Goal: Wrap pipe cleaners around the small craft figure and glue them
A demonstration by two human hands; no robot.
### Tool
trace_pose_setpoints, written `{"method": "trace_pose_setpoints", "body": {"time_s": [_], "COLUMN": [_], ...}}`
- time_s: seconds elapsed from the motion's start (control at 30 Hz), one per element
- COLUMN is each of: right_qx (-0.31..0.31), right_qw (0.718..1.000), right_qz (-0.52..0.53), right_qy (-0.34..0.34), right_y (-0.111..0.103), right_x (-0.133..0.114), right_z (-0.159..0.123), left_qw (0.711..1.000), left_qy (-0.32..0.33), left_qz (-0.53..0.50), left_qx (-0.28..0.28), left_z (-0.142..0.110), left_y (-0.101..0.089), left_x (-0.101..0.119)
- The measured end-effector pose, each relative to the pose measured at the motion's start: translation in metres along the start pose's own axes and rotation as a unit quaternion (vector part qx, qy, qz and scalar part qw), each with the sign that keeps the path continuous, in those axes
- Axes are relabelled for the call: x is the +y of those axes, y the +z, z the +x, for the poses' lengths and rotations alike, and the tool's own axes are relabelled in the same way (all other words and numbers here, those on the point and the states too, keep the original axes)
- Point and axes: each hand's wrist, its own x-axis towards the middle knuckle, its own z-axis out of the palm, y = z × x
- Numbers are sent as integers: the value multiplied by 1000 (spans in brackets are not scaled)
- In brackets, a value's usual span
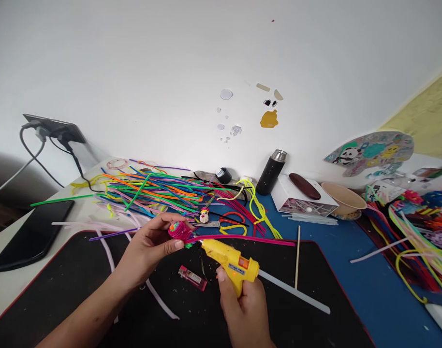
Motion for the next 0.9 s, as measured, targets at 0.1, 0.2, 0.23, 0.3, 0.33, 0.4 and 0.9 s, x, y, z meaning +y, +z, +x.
{"method": "trace_pose_setpoints", "body": {"time_s": [0.1, 0.2, 0.23, 0.3, 0.33, 0.4, 0.9], "right_qx": [-6, -18, -27, -46, -51, -48, -19], "right_qw": [997, 989, 985, 976, 971, 963, 924], "right_qz": [72, 138, 158, 196, 210, 237, 313], "right_qy": [33, 59, 70, 88, 99, 120, 219], "right_y": [1, -1, -2, -5, -7, -11, -27], "right_x": [-3, 3, 6, 13, 15, 17, 22], "right_z": [-2, 0, 2, 5, 8, 12, 45], "left_qw": [1000, 998, 997, 995, 993, 991, 992], "left_qy": [6, 9, 10, 14, 15, 7, -12], "left_qz": [-3, -12, -20, -39, -49, -62, -57], "left_qx": [19, 60, 73, 95, 107, 121, 110], "left_z": [2, 5, 7, 9, 10, 11, 10], "left_y": [-3, -7, -9, -10, -10, -10, -12], "left_x": [-2, -5, -6, -6, -6, -5, -8]}}
